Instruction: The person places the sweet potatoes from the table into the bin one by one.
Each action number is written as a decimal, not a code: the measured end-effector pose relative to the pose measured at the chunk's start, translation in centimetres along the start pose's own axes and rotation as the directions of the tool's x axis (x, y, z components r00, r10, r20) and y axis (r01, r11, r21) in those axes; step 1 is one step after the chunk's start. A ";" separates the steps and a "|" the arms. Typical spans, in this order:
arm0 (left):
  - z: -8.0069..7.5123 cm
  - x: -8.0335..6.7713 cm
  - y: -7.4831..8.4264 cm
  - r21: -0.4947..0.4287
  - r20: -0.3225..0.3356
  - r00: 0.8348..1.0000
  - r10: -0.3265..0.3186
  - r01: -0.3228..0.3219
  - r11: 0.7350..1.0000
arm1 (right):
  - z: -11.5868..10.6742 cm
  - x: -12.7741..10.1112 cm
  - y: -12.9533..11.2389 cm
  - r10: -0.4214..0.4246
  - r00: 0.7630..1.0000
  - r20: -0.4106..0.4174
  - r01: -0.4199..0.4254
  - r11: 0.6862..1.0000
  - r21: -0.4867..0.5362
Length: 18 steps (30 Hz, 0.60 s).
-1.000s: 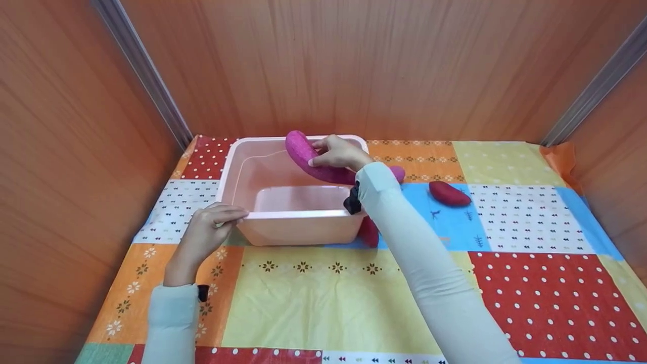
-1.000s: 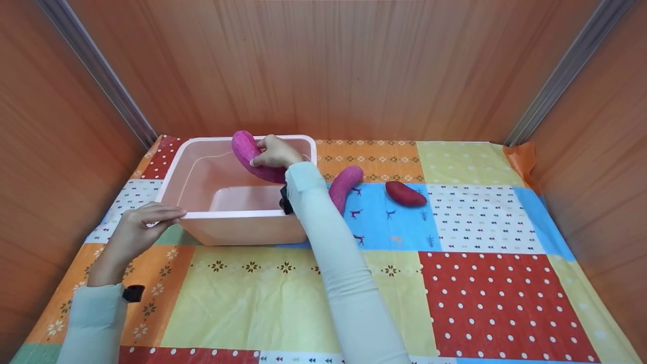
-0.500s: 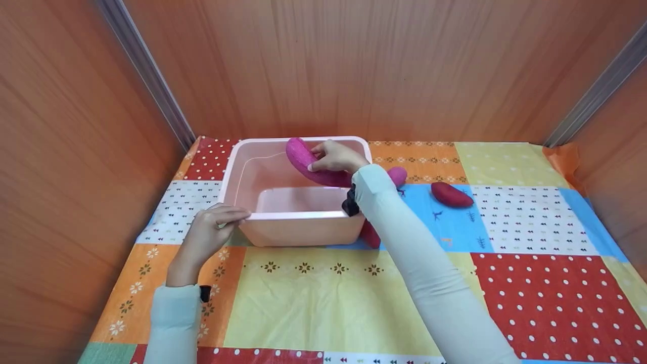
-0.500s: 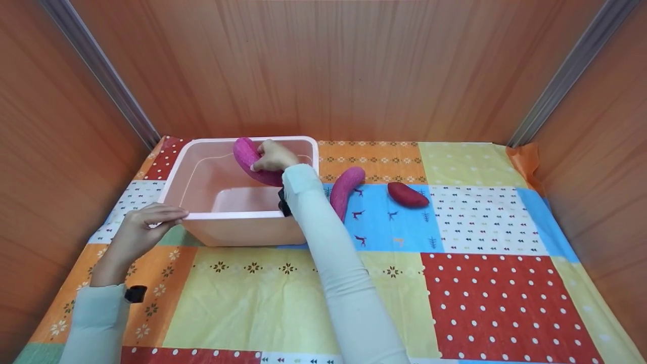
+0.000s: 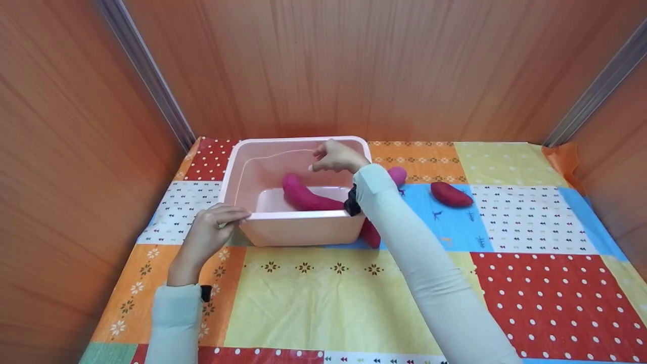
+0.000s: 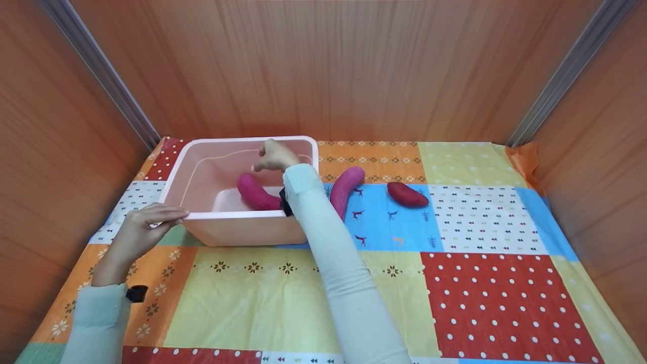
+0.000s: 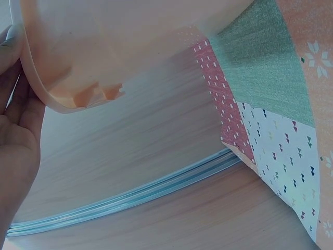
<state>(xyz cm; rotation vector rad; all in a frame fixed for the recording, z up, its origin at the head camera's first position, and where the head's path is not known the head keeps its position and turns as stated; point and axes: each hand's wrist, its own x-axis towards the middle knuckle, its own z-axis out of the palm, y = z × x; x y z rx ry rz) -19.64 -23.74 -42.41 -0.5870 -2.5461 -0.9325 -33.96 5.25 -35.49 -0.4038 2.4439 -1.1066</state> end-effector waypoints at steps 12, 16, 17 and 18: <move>0.1 0.0 -0.2 0.005 -0.019 0.999 0.033 -0.032 0.999 | -0.1 -0.5 -0.3 0.014 1.000 0.011 -0.014 1.000 -0.015; 0.1 0.1 -0.2 0.009 -0.028 0.998 0.050 -0.049 0.999 | -0.3 -0.5 -0.3 0.012 1.000 0.018 -0.012 1.000 -0.020; 0.0 0.1 -0.2 0.008 -0.026 0.999 0.048 -0.048 0.999 | -0.3 -0.5 -0.3 0.012 1.000 0.019 -0.011 1.000 -0.023; 0.0 0.1 -0.2 0.004 -0.022 0.999 0.043 -0.043 0.999 | -0.4 -0.5 -0.3 0.014 1.000 0.017 -0.013 1.000 -0.023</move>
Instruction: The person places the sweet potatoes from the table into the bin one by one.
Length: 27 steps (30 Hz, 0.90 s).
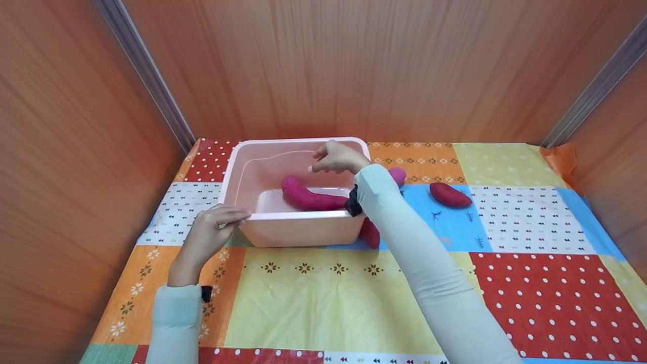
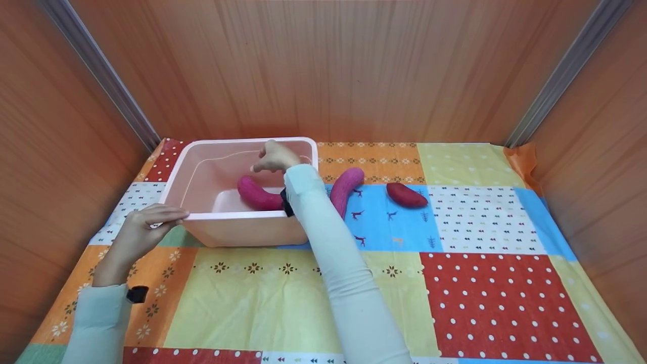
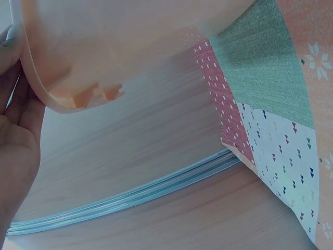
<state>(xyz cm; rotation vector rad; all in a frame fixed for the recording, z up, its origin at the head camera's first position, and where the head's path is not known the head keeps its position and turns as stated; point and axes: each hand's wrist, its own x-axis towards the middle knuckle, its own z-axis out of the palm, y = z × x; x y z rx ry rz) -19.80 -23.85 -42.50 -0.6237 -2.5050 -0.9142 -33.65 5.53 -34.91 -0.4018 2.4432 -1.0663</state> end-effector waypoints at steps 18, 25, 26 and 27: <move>0.0 0.0 0.1 -0.024 0.020 0.999 -0.043 0.043 0.999 | -2.0 -0.8 0.9 0.003 0.998 -0.058 -0.003 1.000 0.012; 0.0 0.0 0.1 -0.018 0.008 0.999 -0.036 0.036 0.999 | -3.1 -1.4 1.7 -0.008 0.997 -0.078 0.009 1.000 0.006; 0.0 0.0 0.1 -0.016 0.006 0.999 -0.034 0.034 0.999 | -3.2 -1.5 1.8 -0.009 0.996 -0.084 0.010 1.000 0.006; 0.0 -0.1 0.1 -0.015 0.004 0.999 -0.032 0.032 0.999 | -3.4 -1.6 1.9 -0.010 0.996 -0.089 0.011 1.000 0.003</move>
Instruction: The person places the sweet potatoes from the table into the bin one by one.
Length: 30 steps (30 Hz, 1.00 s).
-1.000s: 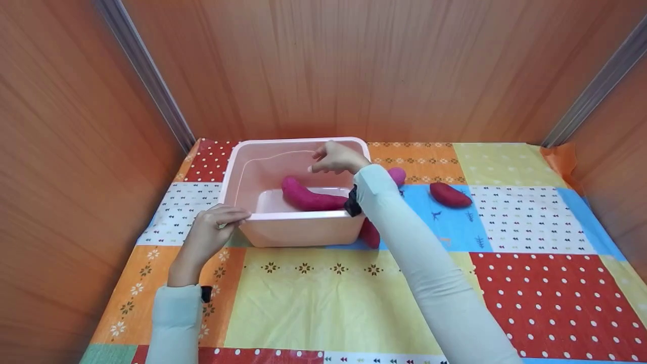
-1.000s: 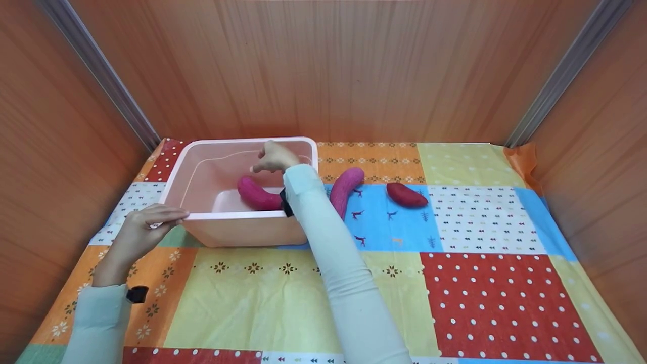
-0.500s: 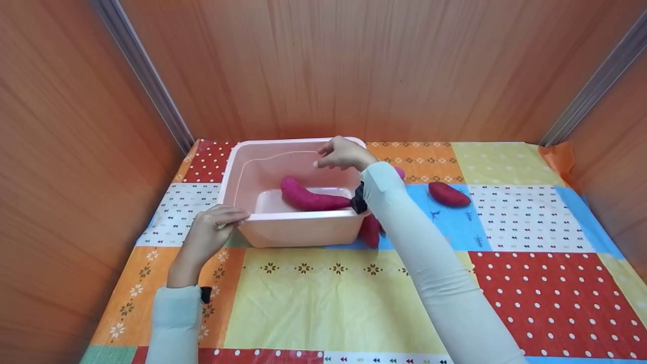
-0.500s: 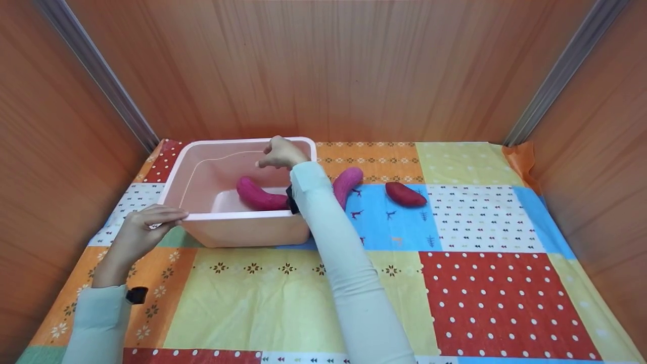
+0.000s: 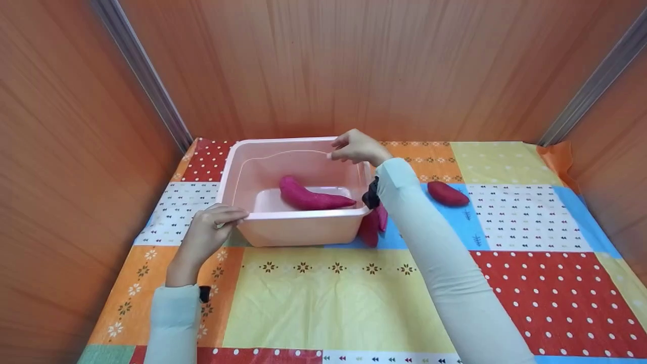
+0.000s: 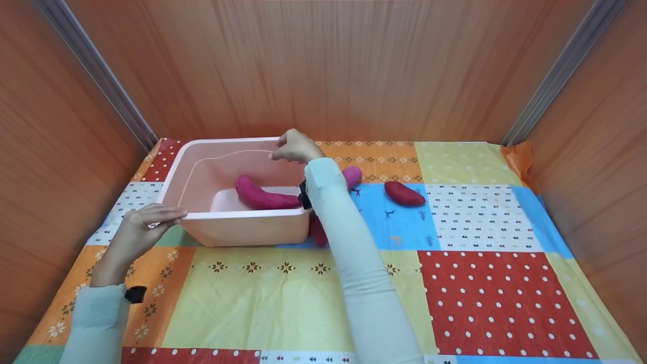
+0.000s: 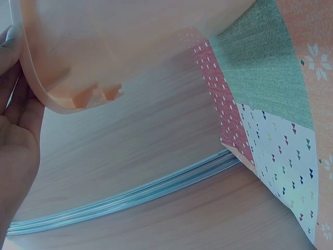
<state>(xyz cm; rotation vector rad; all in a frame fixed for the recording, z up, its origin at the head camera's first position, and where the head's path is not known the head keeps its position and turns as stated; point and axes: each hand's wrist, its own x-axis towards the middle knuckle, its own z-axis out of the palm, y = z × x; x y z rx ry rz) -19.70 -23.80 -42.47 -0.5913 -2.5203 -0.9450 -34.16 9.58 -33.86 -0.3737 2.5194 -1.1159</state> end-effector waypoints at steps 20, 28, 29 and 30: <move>0.0 -0.1 0.1 -0.008 0.003 1.000 -0.014 0.014 1.000 | -2.5 -1.4 3.4 0.060 0.991 -0.123 -0.053 0.997 0.056; 0.0 -0.1 0.0 -0.005 0.003 1.000 -0.008 0.008 1.000 | -3.0 -1.7 4.8 0.096 0.982 -0.163 -0.081 0.992 0.097; 0.0 -0.1 -0.1 -0.001 0.001 1.000 -0.004 0.004 1.000 | -3.0 -1.7 5.0 0.102 0.981 -0.164 -0.085 0.991 0.103; 0.0 -0.1 -0.1 0.004 -0.001 1.000 0.000 0.000 1.000 | -3.1 -1.7 5.2 0.108 0.980 -0.166 -0.090 0.990 0.109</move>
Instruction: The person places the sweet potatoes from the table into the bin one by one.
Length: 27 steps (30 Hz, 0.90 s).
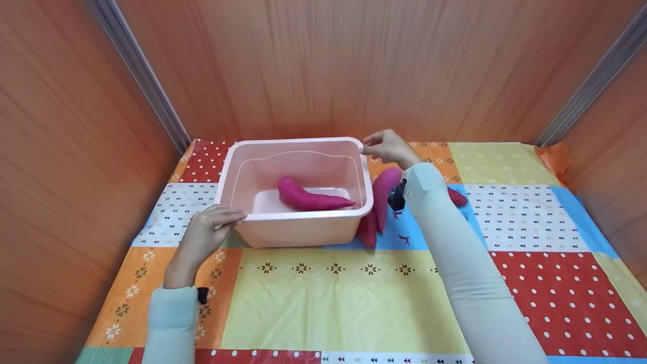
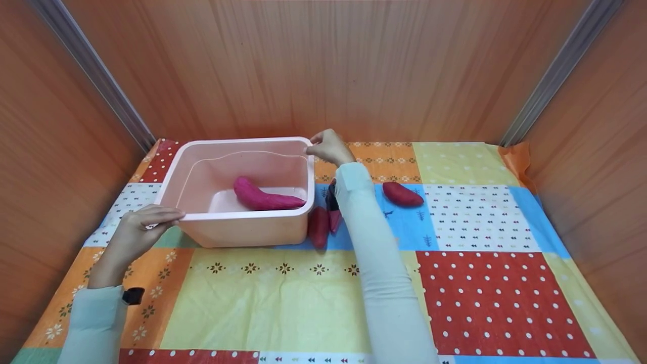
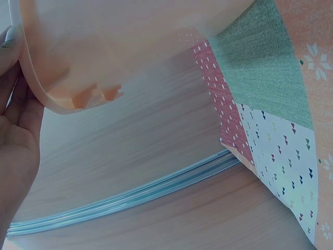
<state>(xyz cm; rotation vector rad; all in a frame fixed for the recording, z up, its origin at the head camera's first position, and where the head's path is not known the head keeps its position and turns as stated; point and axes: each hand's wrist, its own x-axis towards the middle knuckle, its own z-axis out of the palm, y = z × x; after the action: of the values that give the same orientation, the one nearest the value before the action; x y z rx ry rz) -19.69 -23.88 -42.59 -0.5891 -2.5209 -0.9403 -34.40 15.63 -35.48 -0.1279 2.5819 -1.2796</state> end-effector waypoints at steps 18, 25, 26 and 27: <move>0.0 -0.1 -0.1 0.001 -0.007 1.000 0.013 -0.013 1.000 | 0.2 0.2 4.6 0.153 0.987 -0.048 -0.146 0.982 0.120; 0.0 -0.1 -0.3 -0.012 -0.002 1.000 -0.010 0.010 1.000 | 0.6 0.2 6.7 0.197 0.979 -0.048 -0.185 0.966 0.180; 0.0 -0.1 -0.3 -0.011 -0.002 1.000 -0.006 0.006 1.000 | 0.6 0.1 7.0 0.195 0.980 -0.043 -0.184 0.965 0.186; 0.0 -0.1 -0.3 -0.010 -0.001 1.000 -0.001 0.001 1.000 | 0.7 0.1 7.2 0.196 0.980 -0.042 -0.185 0.964 0.192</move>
<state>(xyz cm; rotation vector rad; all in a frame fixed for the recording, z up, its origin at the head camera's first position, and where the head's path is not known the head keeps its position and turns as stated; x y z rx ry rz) -19.73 -24.14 -42.81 -0.5900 -2.5175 -0.9543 -34.05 19.48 -41.65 0.1932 2.4353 -1.4628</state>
